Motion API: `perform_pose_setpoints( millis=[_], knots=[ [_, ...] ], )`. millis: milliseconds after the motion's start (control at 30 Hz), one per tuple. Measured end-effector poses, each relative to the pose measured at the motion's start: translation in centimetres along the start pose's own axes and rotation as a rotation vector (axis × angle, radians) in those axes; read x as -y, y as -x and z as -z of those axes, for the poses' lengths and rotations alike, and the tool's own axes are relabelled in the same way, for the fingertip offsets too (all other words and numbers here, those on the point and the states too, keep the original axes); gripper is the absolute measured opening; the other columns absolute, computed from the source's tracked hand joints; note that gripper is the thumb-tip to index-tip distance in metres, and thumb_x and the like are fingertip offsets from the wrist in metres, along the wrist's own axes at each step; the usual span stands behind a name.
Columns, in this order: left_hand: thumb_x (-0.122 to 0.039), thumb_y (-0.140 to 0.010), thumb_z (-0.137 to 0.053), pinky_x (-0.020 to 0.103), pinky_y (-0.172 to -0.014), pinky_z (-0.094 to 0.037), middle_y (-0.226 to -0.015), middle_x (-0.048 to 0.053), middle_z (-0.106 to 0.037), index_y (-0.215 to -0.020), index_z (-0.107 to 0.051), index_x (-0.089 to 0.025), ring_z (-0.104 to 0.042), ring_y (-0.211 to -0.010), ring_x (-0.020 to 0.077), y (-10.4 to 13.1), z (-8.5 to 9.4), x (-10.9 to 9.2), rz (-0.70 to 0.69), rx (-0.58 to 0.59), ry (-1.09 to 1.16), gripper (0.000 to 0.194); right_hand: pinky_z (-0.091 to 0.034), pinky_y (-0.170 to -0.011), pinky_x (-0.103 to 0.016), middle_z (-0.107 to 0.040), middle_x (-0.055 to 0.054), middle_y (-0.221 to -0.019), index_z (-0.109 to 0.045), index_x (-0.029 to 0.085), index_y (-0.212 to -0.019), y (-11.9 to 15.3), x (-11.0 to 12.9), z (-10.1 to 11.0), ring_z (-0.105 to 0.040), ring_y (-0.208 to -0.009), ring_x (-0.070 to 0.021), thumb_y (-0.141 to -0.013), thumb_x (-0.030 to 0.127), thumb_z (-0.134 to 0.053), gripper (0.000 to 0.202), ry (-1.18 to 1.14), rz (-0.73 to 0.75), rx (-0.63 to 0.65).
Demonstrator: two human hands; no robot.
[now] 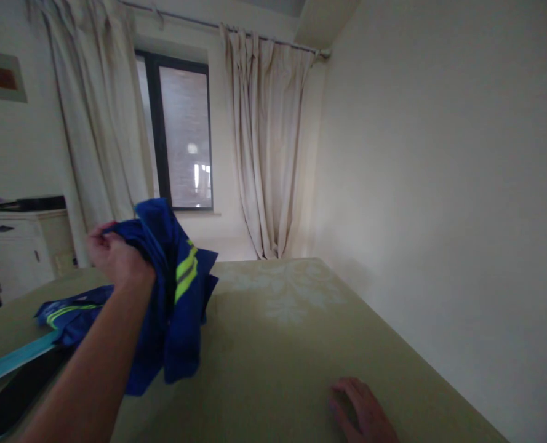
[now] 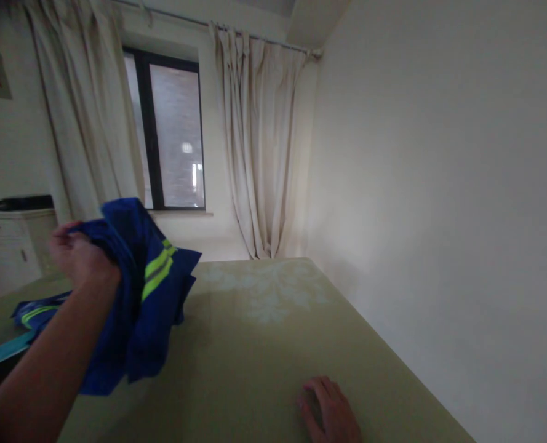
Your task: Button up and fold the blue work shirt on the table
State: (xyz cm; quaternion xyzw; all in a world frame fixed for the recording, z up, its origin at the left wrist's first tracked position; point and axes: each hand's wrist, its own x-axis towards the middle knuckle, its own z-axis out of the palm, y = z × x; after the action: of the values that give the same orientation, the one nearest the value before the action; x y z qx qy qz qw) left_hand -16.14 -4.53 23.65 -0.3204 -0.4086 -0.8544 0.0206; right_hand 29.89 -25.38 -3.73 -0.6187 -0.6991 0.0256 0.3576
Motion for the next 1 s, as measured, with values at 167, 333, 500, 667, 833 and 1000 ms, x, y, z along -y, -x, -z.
perform_pose_setpoints(
  millis=[167, 333, 500, 667, 833, 1000],
  knots=[
    [-0.02, -0.103, -0.026, 0.049, -0.115, -0.037, -0.134, 0.006, -0.053, -0.127, -0.051, -0.014, -0.048, -0.132, 0.0251, -1.7, 3.2, 2.5, -0.281, 0.175, -0.571, 0.035, -0.056, -0.087, -0.036, -0.074, -0.007, -0.102, -0.071, 0.028, -0.099, -0.3, -0.4, -0.3, -0.07, -0.096, -0.0251, -0.097, 0.049, -0.056, 0.026, 0.095, 0.079, -0.012],
    [-0.03, -0.086, -0.06, 0.062, -0.099, -0.048, -0.119, 0.014, -0.068, -0.101, -0.07, -0.015, -0.062, -0.118, 0.0403, 5.0, 8.2, 8.6, -0.138, 0.66, -0.788, 0.024, -0.055, -0.085, -0.035, -0.072, -0.005, -0.1, -0.069, 0.027, -0.099, -0.4, -0.8, -0.9, -0.069, -0.094, -0.024, -0.096, 0.04, -0.058, 0.017, 0.186, 0.119, 0.002],
    [-0.028, -0.1, -0.041, 0.053, -0.115, -0.038, -0.156, 0.01, -0.049, -0.137, -0.059, -0.025, -0.049, -0.139, 0.0298, 17.3, 10.2, 9.5, -0.292, 1.173, -0.934, 0.042, -0.053, -0.087, -0.038, -0.07, -0.007, -0.102, -0.068, 0.024, -0.1, -2.5, 2.2, -1.0, -0.067, -0.096, -0.0247, -0.095, 0.037, -0.06, 0.016, 0.23, 0.108, 0.189],
    [-0.05, -0.102, -0.042, 0.055, -0.122, -0.028, -0.16, 0.006, -0.046, -0.148, -0.051, -0.032, -0.041, -0.147, 0.0288, 25.4, 9.9, 8.5, -0.261, 1.657, -0.737, 0.051, -0.052, -0.094, -0.04, -0.069, -0.01, -0.113, -0.068, 0.02, -0.105, -9.0, 8.9, -2.9, -0.064, -0.107, -0.0278, -0.091, 0.031, -0.066, 0.018, 0.25, 0.152, 0.434],
    [-0.045, -0.103, -0.041, 0.052, -0.124, -0.028, -0.157, 0.006, -0.05, -0.146, -0.053, -0.029, -0.044, -0.146, 0.0257, 25.3, 10.7, 8.8, -0.282, 1.664, -0.661, 0.047, -0.043, -0.11, -0.048, -0.062, -0.015, -0.14, -0.064, 0.017, -0.132, -13.2, 12.2, -7.6, -0.055, -0.13, -0.0324, -0.096, 0.029, -0.058, 0.038, 0.196, 0.254, 0.451],
    [-0.037, -0.102, -0.046, 0.052, -0.12, -0.038, -0.148, 0.006, -0.06, -0.14, -0.059, -0.03, -0.054, -0.138, 0.025, 25.5, 11.3, 9.5, -0.34, 1.574, -0.601, 0.041, -0.028, -0.123, -0.045, -0.047, -0.007, -0.158, -0.047, 0.026, -0.152, -13.0, 11.4, -10.1, -0.042, -0.146, -0.0259, -0.103, 0.033, -0.044, 0.05, 0.015, 0.286, 0.476]
  ],
)
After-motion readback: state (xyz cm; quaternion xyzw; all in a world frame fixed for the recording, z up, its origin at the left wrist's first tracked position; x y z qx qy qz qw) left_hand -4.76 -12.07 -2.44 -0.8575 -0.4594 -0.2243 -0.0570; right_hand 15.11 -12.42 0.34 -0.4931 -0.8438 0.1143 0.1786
